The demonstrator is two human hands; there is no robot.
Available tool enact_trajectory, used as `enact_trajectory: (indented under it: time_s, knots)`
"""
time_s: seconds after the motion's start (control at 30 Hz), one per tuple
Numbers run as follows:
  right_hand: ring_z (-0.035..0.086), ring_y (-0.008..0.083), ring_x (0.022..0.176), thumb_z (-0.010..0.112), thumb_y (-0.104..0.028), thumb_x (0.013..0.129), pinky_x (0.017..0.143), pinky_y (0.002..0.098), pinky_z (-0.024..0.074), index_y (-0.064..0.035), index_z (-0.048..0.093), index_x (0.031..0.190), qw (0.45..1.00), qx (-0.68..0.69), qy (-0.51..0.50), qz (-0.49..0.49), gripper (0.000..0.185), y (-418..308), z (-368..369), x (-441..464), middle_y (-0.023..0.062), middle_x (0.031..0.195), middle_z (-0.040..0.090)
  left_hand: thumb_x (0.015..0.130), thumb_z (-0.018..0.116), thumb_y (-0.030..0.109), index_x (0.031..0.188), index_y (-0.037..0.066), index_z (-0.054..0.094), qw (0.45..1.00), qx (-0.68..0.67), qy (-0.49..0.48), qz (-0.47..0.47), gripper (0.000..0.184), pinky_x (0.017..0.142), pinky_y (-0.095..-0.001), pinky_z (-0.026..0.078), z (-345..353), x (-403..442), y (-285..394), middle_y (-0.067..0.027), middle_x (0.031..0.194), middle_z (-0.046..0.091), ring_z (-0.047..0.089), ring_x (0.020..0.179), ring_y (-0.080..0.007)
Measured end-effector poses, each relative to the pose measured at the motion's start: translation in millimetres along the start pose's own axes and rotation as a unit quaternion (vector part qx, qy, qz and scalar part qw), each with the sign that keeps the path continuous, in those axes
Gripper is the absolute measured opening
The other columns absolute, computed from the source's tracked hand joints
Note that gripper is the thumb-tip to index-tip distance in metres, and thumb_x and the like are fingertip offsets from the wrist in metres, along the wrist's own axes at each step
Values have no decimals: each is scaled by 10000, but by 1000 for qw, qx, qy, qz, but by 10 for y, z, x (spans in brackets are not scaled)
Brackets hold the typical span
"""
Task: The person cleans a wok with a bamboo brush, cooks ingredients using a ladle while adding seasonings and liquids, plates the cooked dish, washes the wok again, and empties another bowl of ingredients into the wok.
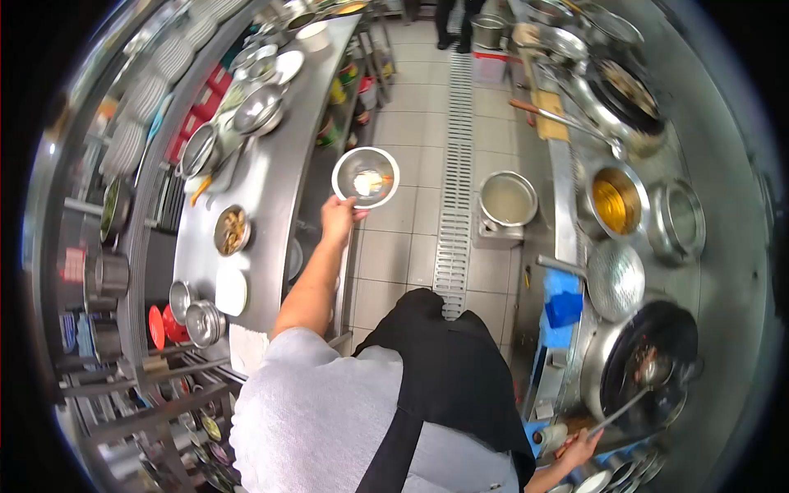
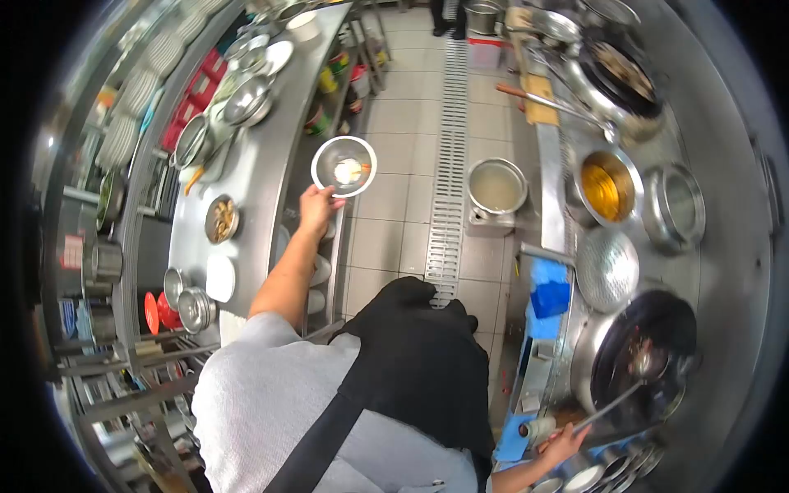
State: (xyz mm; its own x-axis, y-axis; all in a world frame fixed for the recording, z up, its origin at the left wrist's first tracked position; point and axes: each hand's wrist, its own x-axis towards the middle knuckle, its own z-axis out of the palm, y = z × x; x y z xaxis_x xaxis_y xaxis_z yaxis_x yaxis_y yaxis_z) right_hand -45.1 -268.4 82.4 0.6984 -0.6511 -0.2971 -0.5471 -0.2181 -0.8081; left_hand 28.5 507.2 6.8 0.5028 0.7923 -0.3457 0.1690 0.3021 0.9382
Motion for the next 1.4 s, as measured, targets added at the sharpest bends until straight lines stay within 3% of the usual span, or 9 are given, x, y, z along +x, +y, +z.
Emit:
enact_trajectory:
  time_s: [0.3,0.33,0.43,0.47,0.5,0.57,0.77,1.03,1.4]
  knots:
    - [633,199,794,529,-8,787,782,376,551,-101,426,1604,854,-374,58,-358,829,977,-417,1182,210,1330,647,1005,537,52,1166,-145,538,954,-243,177,11,254,688,-304,661,-2126,893,6,-271,1054,704,751,847,-286]
    - [625,226,920,580,-44,843,930,391,508,-49,472,1564,877,-373,37,-302,729,946,-441,1277,189,1293,668,1030,519,87,1200,-152,522,947,-280,158,8,293,717,-293,662,-2270,950,-35,-280,1087,706,757,888,-290]
    - [706,438,786,669,-327,948,668,499,547,80,726,1181,769,-309,97,-551,473,-1064,662,-456,258,910,750,1059,557,229,1295,-24,559,973,-226,21,-46,346,759,-360,647,-2173,815,-187,-231,1175,711,752,894,-282]
    - [729,403,899,702,-165,839,775,481,568,-57,713,1304,821,-342,58,-454,477,-1290,894,-351,225,1068,760,1050,588,271,1265,-6,573,995,-94,-15,-44,351,756,-371,640,-1853,150,-68,-190,1149,717,753,873,-270]
    - [628,259,892,627,-87,908,916,395,513,5,528,1502,884,-284,-55,-367,609,-765,820,863,174,1164,691,1043,605,279,1219,-4,592,996,-59,-37,-47,333,752,-365,634,-1724,-164,-139,-159,1109,715,756,870,-263]
    - [590,177,867,653,-62,965,820,326,512,7,589,1442,848,-230,-192,-438,486,-867,1611,946,65,969,632,995,663,232,1257,17,613,994,-14,-103,-43,342,707,-345,623,-1751,-650,-595,-141,1117,712,759,878,-245]
    - [574,98,861,673,-6,946,779,245,503,-53,578,1473,650,-196,-630,-377,537,-1072,3411,-965,29,1002,630,995,696,226,1307,-30,595,993,-7,70,-98,416,725,-308,611,-2515,-2696,-1163,-118,1115,721,737,860,-190]
    - [581,101,789,707,-9,914,728,269,529,-60,597,1451,368,-262,-798,-399,550,-675,3457,-3105,26,971,657,977,689,148,1236,10,633,884,-45,465,20,299,659,-267,559,-4162,-4611,-1312,-94,1057,744,677,765,-135]
    - [581,91,761,746,-67,912,717,253,508,-35,555,1482,107,-229,-826,-504,602,-48,2767,-6494,23,885,665,983,663,87,1294,16,627,783,-42,612,100,321,744,-263,549,-6021,-5497,-1559,-82,1152,725,671,852,-123]
